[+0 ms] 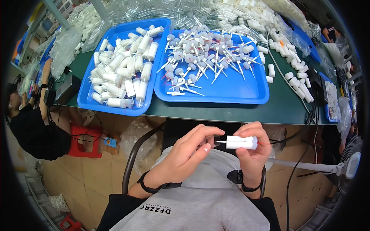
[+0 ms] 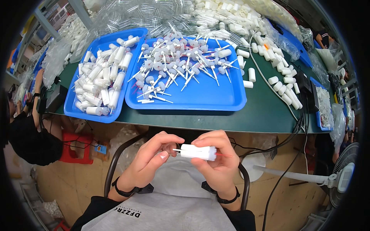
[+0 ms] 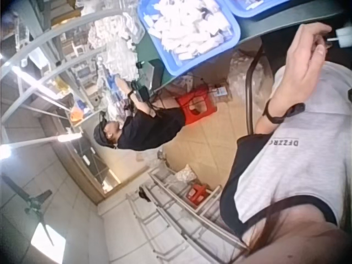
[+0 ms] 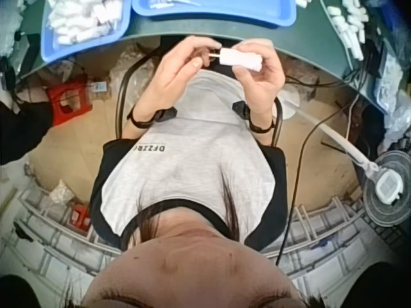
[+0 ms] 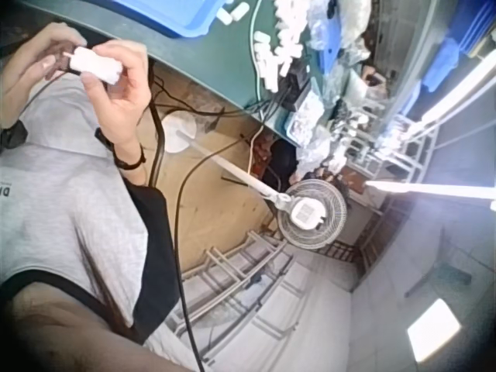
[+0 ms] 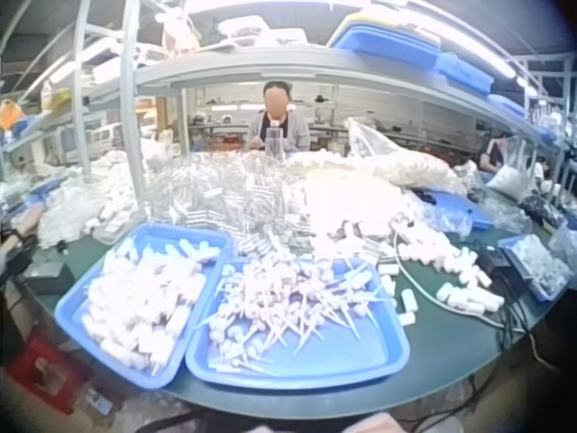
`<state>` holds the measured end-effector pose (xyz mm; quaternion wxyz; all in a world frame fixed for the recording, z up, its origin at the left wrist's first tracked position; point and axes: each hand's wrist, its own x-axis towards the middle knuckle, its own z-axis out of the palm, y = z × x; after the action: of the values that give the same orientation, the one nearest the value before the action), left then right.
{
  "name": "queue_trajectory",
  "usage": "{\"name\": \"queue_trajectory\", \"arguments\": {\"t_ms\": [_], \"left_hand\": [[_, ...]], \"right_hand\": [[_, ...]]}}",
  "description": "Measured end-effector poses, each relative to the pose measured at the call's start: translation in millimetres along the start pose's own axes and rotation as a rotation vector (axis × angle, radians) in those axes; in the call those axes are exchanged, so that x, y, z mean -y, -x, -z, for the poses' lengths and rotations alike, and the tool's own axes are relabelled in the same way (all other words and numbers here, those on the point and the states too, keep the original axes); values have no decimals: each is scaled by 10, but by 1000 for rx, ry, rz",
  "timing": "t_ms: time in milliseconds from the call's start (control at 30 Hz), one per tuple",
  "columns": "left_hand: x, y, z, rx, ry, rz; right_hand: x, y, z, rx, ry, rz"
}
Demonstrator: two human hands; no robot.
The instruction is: Assemble spray bottle pump components by attaching plastic tubes to pump heads.
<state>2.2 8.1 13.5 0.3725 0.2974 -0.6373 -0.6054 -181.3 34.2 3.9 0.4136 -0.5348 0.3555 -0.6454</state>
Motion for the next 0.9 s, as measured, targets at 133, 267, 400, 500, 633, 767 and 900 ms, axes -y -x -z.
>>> {"name": "queue_trajectory", "arguments": {"t_ms": [133,267,400,500,633,767,900], "left_hand": [[-77,-20,2,53,-92,-2],[-125,-28,-59,40,-233,-68],[-57,-29,-91,-36,-371,-146],[-116,15,-92,-11,-571,-177],[-148,55,-140,-18,-677,-191],[-134,-28,-126,59,-564,-160],[-98,-7,-82,193,-244,-45]], "right_hand": [[68,-56,-1,161,167,42],[149,-125,20,282,260,101],[153,-169,74,323,336,125],[158,-156,95,357,345,46],[126,-9,27,291,202,-49],[8,9,81,226,132,-89],[-27,-57,123,359,-35,-165]]}}
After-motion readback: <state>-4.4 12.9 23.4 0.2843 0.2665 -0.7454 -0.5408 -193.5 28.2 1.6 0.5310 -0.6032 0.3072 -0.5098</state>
